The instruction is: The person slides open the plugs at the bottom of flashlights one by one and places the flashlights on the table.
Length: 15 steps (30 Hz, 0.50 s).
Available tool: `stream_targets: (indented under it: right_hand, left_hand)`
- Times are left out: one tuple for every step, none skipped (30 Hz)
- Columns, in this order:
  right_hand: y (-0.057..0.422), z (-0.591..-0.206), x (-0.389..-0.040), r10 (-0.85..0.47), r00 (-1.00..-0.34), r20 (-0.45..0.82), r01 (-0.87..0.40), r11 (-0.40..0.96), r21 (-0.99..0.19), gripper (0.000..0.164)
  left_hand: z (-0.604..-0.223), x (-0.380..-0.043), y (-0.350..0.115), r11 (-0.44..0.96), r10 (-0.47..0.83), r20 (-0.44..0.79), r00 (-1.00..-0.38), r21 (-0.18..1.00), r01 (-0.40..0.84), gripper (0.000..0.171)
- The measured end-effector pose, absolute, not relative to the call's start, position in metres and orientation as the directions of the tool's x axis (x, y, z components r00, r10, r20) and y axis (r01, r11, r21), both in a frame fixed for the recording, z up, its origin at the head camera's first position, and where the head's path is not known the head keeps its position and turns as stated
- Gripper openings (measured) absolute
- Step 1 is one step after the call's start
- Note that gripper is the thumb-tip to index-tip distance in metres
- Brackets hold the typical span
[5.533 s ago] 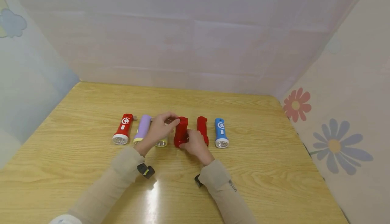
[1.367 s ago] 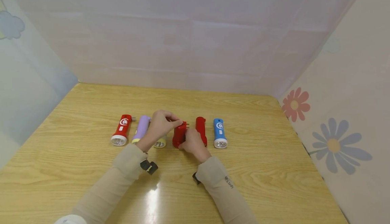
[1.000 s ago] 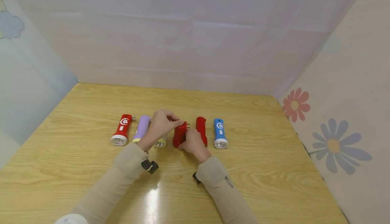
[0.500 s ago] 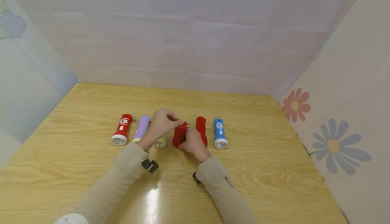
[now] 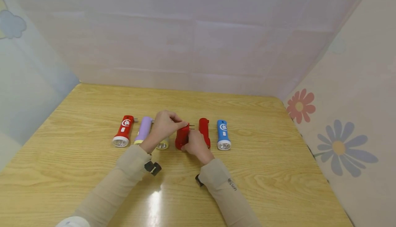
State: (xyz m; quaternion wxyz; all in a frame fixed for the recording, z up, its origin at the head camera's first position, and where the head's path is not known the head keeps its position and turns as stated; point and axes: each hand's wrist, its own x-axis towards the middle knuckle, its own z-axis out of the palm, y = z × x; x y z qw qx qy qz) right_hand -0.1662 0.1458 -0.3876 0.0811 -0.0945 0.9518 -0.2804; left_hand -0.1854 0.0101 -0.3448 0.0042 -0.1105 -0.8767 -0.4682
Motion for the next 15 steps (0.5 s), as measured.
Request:
stream_targets:
  right_hand:
    - [0.1458, -0.3876, -0.1663, -0.226, -0.969, -0.100, -0.136, 0.825, -0.548, 0.045]
    - [0.1458, -0.3875, -0.1662, -0.227, -0.969, -0.099, -0.138, 0.825, -0.547, 0.044]
    - [0.1459, -0.3874, -0.1663, -0.229, -0.969, -0.097, -0.141, 0.826, -0.546, 0.044]
    - [0.1460, -0.3872, -0.1663, -0.232, -0.968, -0.095, -0.145, 0.827, -0.544, 0.044]
    - [0.1462, -0.3871, -0.1661, -0.235, -0.968, -0.094, -0.148, 0.827, -0.542, 0.044]
    - [0.1463, -0.3868, -0.1660, -0.236, -0.967, -0.095, -0.148, 0.826, -0.544, 0.044]
    - [0.1465, -0.3867, -0.1659, -0.237, -0.967, -0.095, -0.149, 0.825, -0.545, 0.044]
    - [0.1468, -0.3867, -0.1659, -0.239, -0.966, -0.095, -0.150, 0.824, -0.546, 0.044]
    - [0.1470, -0.3866, -0.1659, -0.242, -0.966, -0.093, -0.155, 0.825, -0.544, 0.044]
    - [0.1471, -0.3864, -0.1659, -0.243, -0.966, -0.093, -0.155, 0.824, -0.545, 0.044]
    - [0.1472, -0.3864, -0.1659, -0.244, -0.965, -0.094, -0.155, 0.824, -0.545, 0.044]
    - [0.1472, -0.3862, -0.1661, -0.245, -0.965, -0.095, -0.155, 0.824, -0.546, 0.044]
    - [0.1473, -0.3863, -0.1663, -0.247, -0.964, -0.095, -0.157, 0.824, -0.544, 0.044]
    - [0.1473, -0.3863, -0.1664, -0.248, -0.964, -0.093, -0.160, 0.826, -0.541, 0.044]
    - [0.1472, -0.3859, -0.1664, -0.249, -0.964, -0.092, -0.162, 0.827, -0.538, 0.044]
  left_hand:
    - [-0.3450, -0.1854, 0.0101, 0.538, 0.190, 0.115, -0.975, 0.819, 0.201, 0.019]
    - [-0.3451, -0.1854, 0.0101, 0.537, 0.190, 0.117, -0.975, 0.819, 0.203, 0.020]
    - [-0.3453, -0.1856, 0.0101, 0.537, 0.190, 0.120, -0.974, 0.818, 0.206, 0.020]
    - [-0.3455, -0.1856, 0.0101, 0.536, 0.191, 0.123, -0.974, 0.818, 0.209, 0.020]
    - [-0.3456, -0.1857, 0.0102, 0.536, 0.193, 0.127, -0.973, 0.817, 0.213, 0.020]
    - [-0.3457, -0.1857, 0.0102, 0.537, 0.194, 0.129, -0.972, 0.816, 0.215, 0.020]
    - [-0.3455, -0.1856, 0.0102, 0.537, 0.197, 0.130, -0.972, 0.815, 0.218, 0.020]
    - [-0.3452, -0.1855, 0.0101, 0.536, 0.200, 0.129, -0.971, 0.815, 0.219, 0.020]
    - [-0.3449, -0.1855, 0.0100, 0.537, 0.204, 0.129, -0.970, 0.814, 0.221, 0.020]
    - [-0.3448, -0.1857, 0.0098, 0.536, 0.207, 0.127, -0.970, 0.815, 0.221, 0.020]
    - [-0.3444, -0.1857, 0.0096, 0.535, 0.210, 0.125, -0.970, 0.815, 0.221, 0.020]
    - [-0.3443, -0.1858, 0.0092, 0.534, 0.214, 0.124, -0.969, 0.816, 0.222, 0.020]
    - [-0.3443, -0.1861, 0.0087, 0.531, 0.220, 0.126, -0.967, 0.816, 0.227, 0.020]
    - [-0.3446, -0.1863, 0.0081, 0.525, 0.226, 0.126, -0.966, 0.819, 0.230, 0.020]
    - [-0.3451, -0.1866, 0.0075, 0.520, 0.232, 0.131, -0.964, 0.821, 0.236, 0.019]
